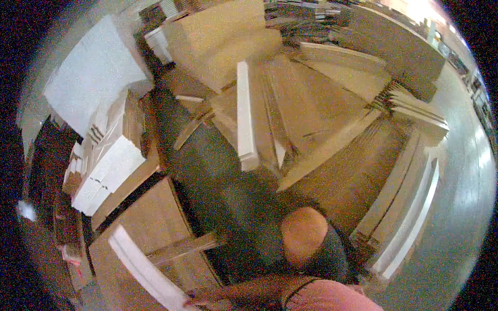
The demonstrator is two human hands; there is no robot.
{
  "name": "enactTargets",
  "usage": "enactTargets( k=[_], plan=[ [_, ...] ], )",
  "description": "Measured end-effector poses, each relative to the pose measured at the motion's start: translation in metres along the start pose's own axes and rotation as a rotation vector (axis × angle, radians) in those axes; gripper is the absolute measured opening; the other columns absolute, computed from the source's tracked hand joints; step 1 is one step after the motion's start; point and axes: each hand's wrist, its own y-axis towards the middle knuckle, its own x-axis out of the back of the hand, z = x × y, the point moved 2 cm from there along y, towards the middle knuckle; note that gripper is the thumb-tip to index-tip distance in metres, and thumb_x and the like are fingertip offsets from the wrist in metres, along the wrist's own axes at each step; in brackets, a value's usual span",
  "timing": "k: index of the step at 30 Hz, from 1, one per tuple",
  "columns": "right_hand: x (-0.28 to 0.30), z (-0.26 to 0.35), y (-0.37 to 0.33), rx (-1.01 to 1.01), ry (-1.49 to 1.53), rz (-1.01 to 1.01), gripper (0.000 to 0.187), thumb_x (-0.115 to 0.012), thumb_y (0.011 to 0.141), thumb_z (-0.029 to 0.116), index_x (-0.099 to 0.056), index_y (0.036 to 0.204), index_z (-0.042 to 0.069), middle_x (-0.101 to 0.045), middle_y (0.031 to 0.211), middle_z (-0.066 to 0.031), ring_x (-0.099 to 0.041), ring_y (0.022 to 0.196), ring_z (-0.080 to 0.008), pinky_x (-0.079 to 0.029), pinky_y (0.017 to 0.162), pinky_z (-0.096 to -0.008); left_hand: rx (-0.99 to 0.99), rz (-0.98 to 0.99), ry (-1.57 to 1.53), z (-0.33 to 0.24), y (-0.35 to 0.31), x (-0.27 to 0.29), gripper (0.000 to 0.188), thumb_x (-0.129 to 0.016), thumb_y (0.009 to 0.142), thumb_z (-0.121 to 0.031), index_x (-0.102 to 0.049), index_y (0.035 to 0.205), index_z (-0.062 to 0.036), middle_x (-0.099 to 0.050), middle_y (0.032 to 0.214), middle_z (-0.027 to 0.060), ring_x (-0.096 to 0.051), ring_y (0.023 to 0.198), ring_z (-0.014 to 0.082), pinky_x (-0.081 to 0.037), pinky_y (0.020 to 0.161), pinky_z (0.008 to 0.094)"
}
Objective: The person sorts through and organizes white and brown wooden furniture components on the floor of a warehouse by hand.
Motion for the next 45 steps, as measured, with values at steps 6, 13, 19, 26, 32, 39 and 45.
enactTargets(
  k=[6,13,19,26,32,39,45],
  plan=[
    [0.052,0.21,0.024,0.258,0.183,-0.446,0.081,-0.059,0.089,0.057,-0.04,0.141,-0.002,-0.058,0.126,-0.0211,-0.057,0.112,-0.0303,-0.045,0.096,-0.0404,-0.281,-0.071,-0.113,-0.164,0.004,0.097,0.057,-0.052,0.098,-0.044,-0.047,0.137,-0.0033,-0.059,0.12,0.0126,-0.061,0.103,0.0244,-0.053,0.082,0.038],
    [0.197,0.361,-0.068,0.335,0.147,-0.923,0.072,-0.056,0.093,0.053,-0.043,0.138,-0.002,-0.059,0.126,-0.0202,-0.056,0.116,-0.0282,-0.042,0.102,-0.0376,-0.383,0.463,-0.34,-0.432,-0.047,-0.121,0.066,-0.044,0.1,-0.051,-0.042,0.141,0.0002,-0.055,0.131,0.0193,-0.06,0.112,0.0282,-0.052,0.092,0.0389],
    [0.307,0.363,-0.276,0.267,-0.056,-1.189,0.056,-0.058,0.095,0.043,-0.051,0.131,0.001,-0.063,0.121,-0.0161,-0.057,0.113,-0.0229,-0.044,0.099,-0.0359,-0.548,0.549,-0.067,-0.455,-0.115,-0.321,0.063,-0.041,0.103,-0.045,-0.041,0.137,0.0084,-0.057,0.126,0.023,-0.058,0.114,0.0284,-0.048,0.096,0.038],
    [0.337,0.341,-0.528,0.082,0.129,-1.403,0.06,-0.051,0.097,0.048,-0.052,0.134,0.002,-0.059,0.128,-0.0154,-0.057,0.114,-0.026,-0.045,0.099,-0.039,-0.34,0.692,-0.04,-0.424,-0.247,-0.53,0.053,-0.057,0.095,-0.043,-0.061,0.116,0.0059,-0.066,0.106,0.0228,-0.066,0.097,0.0339,-0.051,0.086,0.0423],
    [0.394,0.273,-0.604,-0.08,0.289,-1.546,0.063,-0.049,0.095,0.055,-0.057,0.127,0.001,-0.062,0.12,-0.0128,-0.058,0.107,-0.0237,-0.045,0.094,-0.0386,-0.305,0.82,0.085,-0.406,-0.276,-0.616,0.06,-0.063,0.09,-0.052,-0.068,0.108,0.0047,-0.071,0.1,0.0206,-0.068,0.094,0.0358,-0.052,0.085,0.0432],
    [0.457,0.212,-0.595,-0.128,0.27,-1.464,0.059,-0.057,0.095,0.048,-0.058,0.124,-0.003,-0.064,0.116,-0.0167,-0.06,0.102,-0.0269,-0.046,0.091,-0.0388,-0.296,0.861,0.251,-0.278,-0.186,-0.737,0.083,-0.054,0.089,-0.065,-0.062,0.115,0.0133,-0.065,0.112,0.0307,-0.065,0.106,0.0376,-0.05,0.089,0.043],
    [0.446,0.209,-0.61,-0.084,0.296,-1.449,0.061,-0.056,0.096,0.047,-0.05,0.134,-0.001,-0.06,0.126,-0.015,-0.057,0.111,-0.0275,-0.044,0.096,-0.0381,-0.306,0.869,0.378,-0.293,-0.222,-0.698,0.074,-0.053,0.09,-0.055,-0.057,0.119,0.0131,-0.062,0.116,0.0316,-0.06,0.112,0.0403,-0.046,0.097,0.0431]
  ],
)
